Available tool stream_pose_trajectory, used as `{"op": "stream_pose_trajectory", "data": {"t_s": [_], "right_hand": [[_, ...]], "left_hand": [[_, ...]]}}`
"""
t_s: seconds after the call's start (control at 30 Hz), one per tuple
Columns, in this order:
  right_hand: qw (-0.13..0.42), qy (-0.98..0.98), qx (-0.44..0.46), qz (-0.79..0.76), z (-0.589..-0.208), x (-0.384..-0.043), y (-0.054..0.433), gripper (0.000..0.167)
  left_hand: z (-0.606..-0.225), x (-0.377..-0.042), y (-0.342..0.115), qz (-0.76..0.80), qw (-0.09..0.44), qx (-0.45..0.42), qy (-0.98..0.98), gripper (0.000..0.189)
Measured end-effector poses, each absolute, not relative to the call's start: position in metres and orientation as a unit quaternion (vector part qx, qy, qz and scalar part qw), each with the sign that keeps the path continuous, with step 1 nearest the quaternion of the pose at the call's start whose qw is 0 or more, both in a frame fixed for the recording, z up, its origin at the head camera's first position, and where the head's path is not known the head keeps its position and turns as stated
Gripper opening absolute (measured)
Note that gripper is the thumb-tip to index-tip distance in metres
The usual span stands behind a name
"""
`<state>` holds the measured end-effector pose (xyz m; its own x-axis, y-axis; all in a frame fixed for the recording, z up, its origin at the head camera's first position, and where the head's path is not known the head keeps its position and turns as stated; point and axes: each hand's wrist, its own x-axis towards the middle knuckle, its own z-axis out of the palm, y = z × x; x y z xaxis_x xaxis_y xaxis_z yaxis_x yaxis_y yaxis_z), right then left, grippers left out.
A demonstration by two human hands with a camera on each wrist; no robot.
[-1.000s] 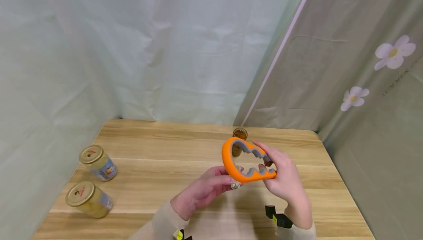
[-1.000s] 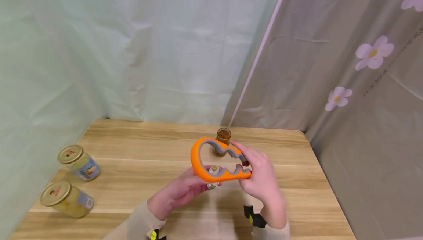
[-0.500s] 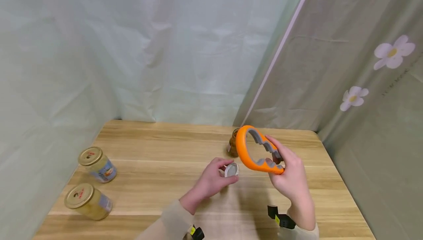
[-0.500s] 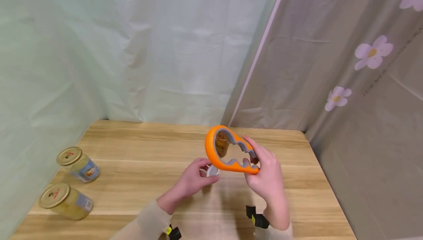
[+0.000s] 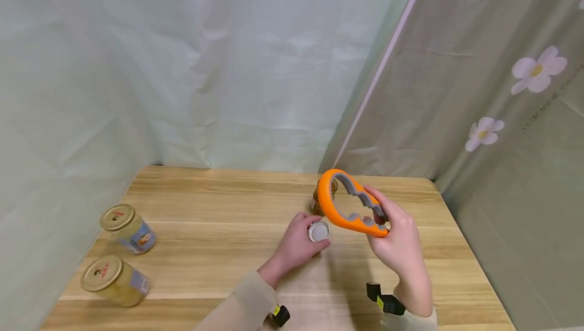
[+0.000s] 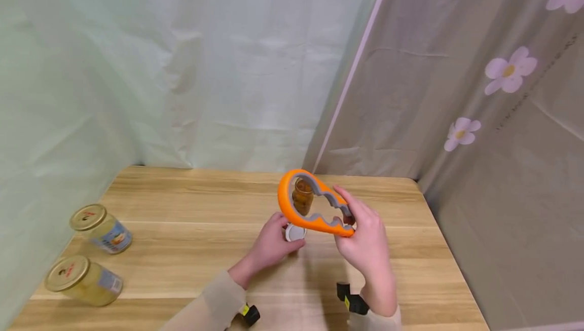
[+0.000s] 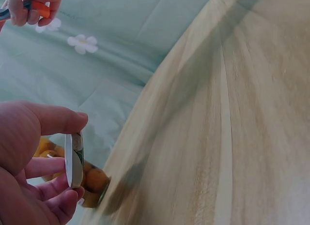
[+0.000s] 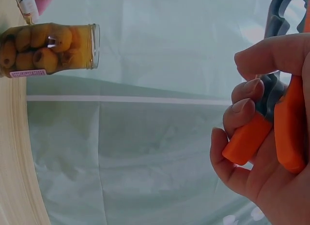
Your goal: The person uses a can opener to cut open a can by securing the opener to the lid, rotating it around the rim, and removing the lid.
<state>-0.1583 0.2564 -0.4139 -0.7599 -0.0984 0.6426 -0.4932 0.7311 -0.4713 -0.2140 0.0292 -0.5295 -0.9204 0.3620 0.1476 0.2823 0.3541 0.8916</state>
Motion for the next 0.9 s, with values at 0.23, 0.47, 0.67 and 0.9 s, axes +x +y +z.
{"op": "stream_pose_trajectory", "data": {"t_s": [0.23, 0.47, 0.67, 0.9], "right_hand": [[0.301, -0.881, 0.162, 0.328, -0.414, -0.158, 0.256, 0.073], [0.302, -0.881, 0.156, 0.328, -0.414, -0.157, 0.256, 0.074], [0.303, -0.882, 0.153, 0.325, -0.415, -0.157, 0.258, 0.075], [0.304, -0.882, 0.153, 0.327, -0.414, -0.158, 0.259, 0.076]], "left_hand": [[-0.533, -0.218, 0.032, 0.502, 0.013, 0.198, 0.842, 0.059], [-0.529, -0.218, 0.034, 0.506, 0.013, 0.196, 0.84, 0.057], [-0.53, -0.22, 0.04, 0.475, -0.011, 0.209, 0.855, 0.06], [-0.531, -0.222, 0.048, 0.434, -0.015, 0.207, 0.877, 0.061]]}}
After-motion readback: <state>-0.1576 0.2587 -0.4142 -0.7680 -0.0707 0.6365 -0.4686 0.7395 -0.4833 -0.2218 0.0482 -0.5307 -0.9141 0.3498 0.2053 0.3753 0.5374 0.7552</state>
